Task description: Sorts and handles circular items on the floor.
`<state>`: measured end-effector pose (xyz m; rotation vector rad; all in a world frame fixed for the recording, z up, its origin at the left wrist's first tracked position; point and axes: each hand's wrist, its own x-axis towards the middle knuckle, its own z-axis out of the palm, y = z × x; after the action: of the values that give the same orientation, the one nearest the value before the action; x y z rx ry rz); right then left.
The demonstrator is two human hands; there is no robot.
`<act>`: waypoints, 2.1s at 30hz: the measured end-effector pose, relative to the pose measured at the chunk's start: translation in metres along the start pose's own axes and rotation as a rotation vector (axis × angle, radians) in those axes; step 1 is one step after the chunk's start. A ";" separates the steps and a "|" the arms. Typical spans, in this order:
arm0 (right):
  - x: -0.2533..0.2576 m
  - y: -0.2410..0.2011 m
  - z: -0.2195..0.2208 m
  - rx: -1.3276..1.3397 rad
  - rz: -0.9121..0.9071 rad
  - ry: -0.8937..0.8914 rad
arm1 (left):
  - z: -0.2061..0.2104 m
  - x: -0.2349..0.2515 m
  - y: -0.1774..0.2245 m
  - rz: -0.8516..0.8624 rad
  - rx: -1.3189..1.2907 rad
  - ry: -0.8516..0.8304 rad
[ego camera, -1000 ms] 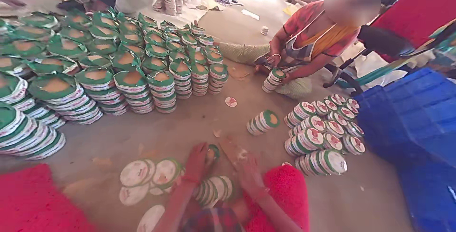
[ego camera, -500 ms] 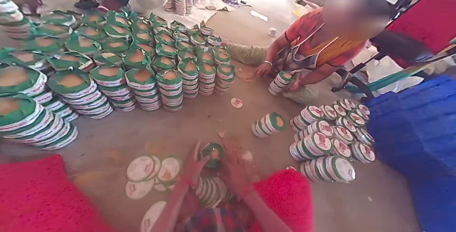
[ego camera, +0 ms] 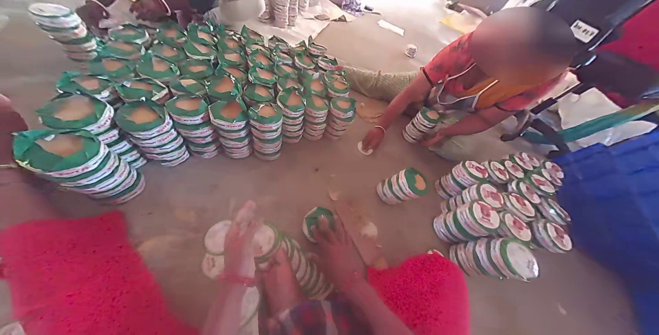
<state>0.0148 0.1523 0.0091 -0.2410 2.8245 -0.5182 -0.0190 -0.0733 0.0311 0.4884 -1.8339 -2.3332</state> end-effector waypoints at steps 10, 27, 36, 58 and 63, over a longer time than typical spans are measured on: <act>0.035 -0.005 -0.011 -0.014 0.116 0.003 | 0.008 -0.054 0.067 -0.102 0.096 0.161; 0.044 0.043 -0.007 -0.039 0.125 0.204 | -0.011 -0.054 0.041 -0.049 0.147 0.113; 0.008 0.050 -0.023 -0.177 0.094 0.066 | -0.009 -0.058 0.055 -0.111 0.167 0.115; 0.021 0.035 -0.029 -0.297 0.060 0.045 | -0.060 -0.016 -0.004 -0.106 1.128 -0.068; 0.034 0.032 -0.030 -0.252 0.050 0.074 | -0.060 -0.014 -0.006 -0.108 1.136 -0.040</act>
<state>-0.0297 0.1844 0.0163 -0.2014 2.9573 -0.1620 0.0148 -0.1222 0.0149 0.6258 -3.0551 -1.0965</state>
